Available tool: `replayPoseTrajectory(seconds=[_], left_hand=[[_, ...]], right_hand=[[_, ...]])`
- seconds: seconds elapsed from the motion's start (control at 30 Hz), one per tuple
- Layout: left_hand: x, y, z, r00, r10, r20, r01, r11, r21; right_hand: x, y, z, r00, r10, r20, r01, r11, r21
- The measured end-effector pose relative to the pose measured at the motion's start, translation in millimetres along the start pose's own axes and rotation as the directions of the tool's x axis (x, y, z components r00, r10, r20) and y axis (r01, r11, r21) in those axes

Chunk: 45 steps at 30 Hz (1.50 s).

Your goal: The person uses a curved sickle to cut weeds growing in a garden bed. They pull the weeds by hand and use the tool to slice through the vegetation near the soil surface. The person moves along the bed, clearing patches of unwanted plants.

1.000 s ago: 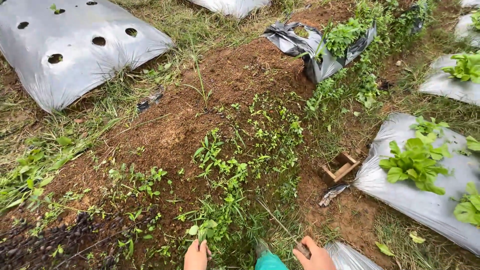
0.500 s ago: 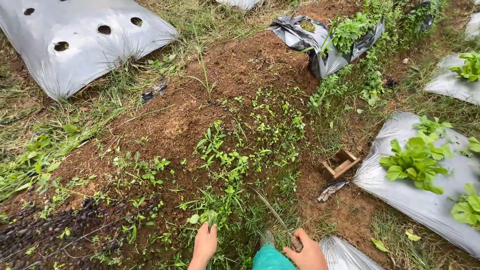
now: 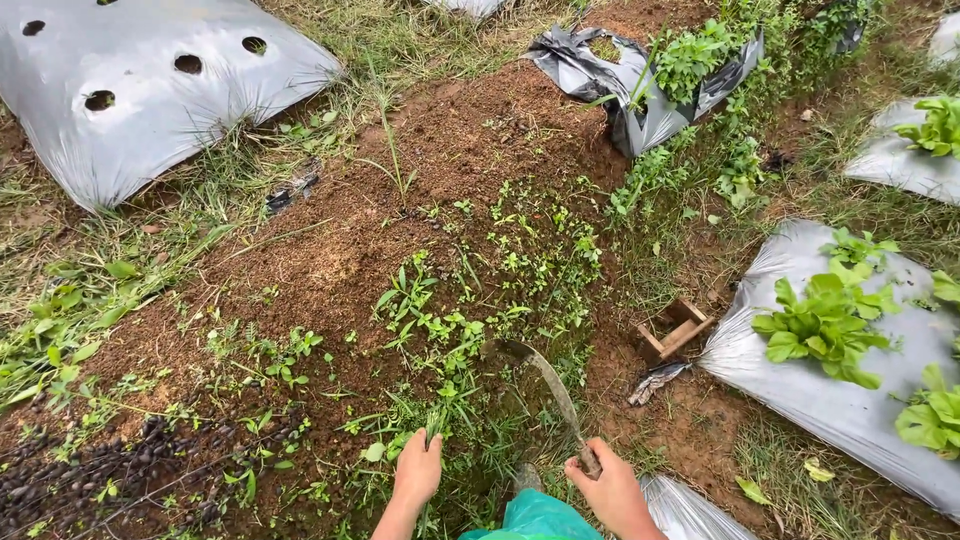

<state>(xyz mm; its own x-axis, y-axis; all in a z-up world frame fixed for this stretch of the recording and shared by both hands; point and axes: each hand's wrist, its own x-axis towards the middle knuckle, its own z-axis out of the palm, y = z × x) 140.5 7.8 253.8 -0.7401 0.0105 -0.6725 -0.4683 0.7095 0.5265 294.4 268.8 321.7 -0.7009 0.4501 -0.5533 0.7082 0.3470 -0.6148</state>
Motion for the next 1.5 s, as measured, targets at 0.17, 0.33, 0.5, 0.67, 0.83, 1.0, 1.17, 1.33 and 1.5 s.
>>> replayPoseTrajectory(seconds=[0.17, 0.33, 0.5, 0.67, 0.83, 1.0, 1.17, 1.33, 1.5], left_hand=[[1, 25, -1, 1.000, -0.011, 0.027, 0.010, 1.000, 0.029], [-2, 56, -9, 0.996, -0.046, 0.080, 0.054, 0.994, -0.099], [5, 84, 1, 0.995, -0.033, 0.094, 0.042, 0.994, -0.102], [53, 81, 33, 0.995, 0.099, 0.012, -0.099, 0.982, 0.160], [12, 136, 26, 0.992, -0.023, 0.121, 0.011, 0.995, 0.097], [48, 120, 48, 0.992, 0.062, 0.109, -0.071, 0.994, 0.088], [44, 126, 55, 0.985, 0.159, 0.072, -0.167, 0.979, 0.116], [71, 97, 82, 0.970, 0.244, 0.015, -0.244, 0.962, 0.126], [58, 114, 94, 0.956, 0.287, -0.059, -0.278, 0.952, 0.128]], right_hand=[[13, -4, -14, 1.000, 0.016, -0.019, -0.016, 1.000, 0.014], [40, 2, -23, 0.998, -0.045, -0.047, 0.046, 0.999, 0.025], [70, -7, -28, 0.994, -0.090, 0.060, 0.098, 0.987, -0.131], [96, -9, -29, 0.987, -0.124, 0.103, 0.137, 0.982, -0.129], [110, -8, -32, 0.944, -0.259, 0.205, 0.295, 0.939, -0.174], [129, 11, -25, 0.873, -0.406, 0.271, 0.473, 0.839, -0.269], [135, 26, -26, 0.849, -0.428, 0.311, 0.523, 0.765, -0.376], [128, 5, -39, 0.884, -0.224, 0.410, 0.414, 0.781, -0.467], [136, 20, -33, 0.900, -0.250, 0.356, 0.415, 0.740, -0.529]])
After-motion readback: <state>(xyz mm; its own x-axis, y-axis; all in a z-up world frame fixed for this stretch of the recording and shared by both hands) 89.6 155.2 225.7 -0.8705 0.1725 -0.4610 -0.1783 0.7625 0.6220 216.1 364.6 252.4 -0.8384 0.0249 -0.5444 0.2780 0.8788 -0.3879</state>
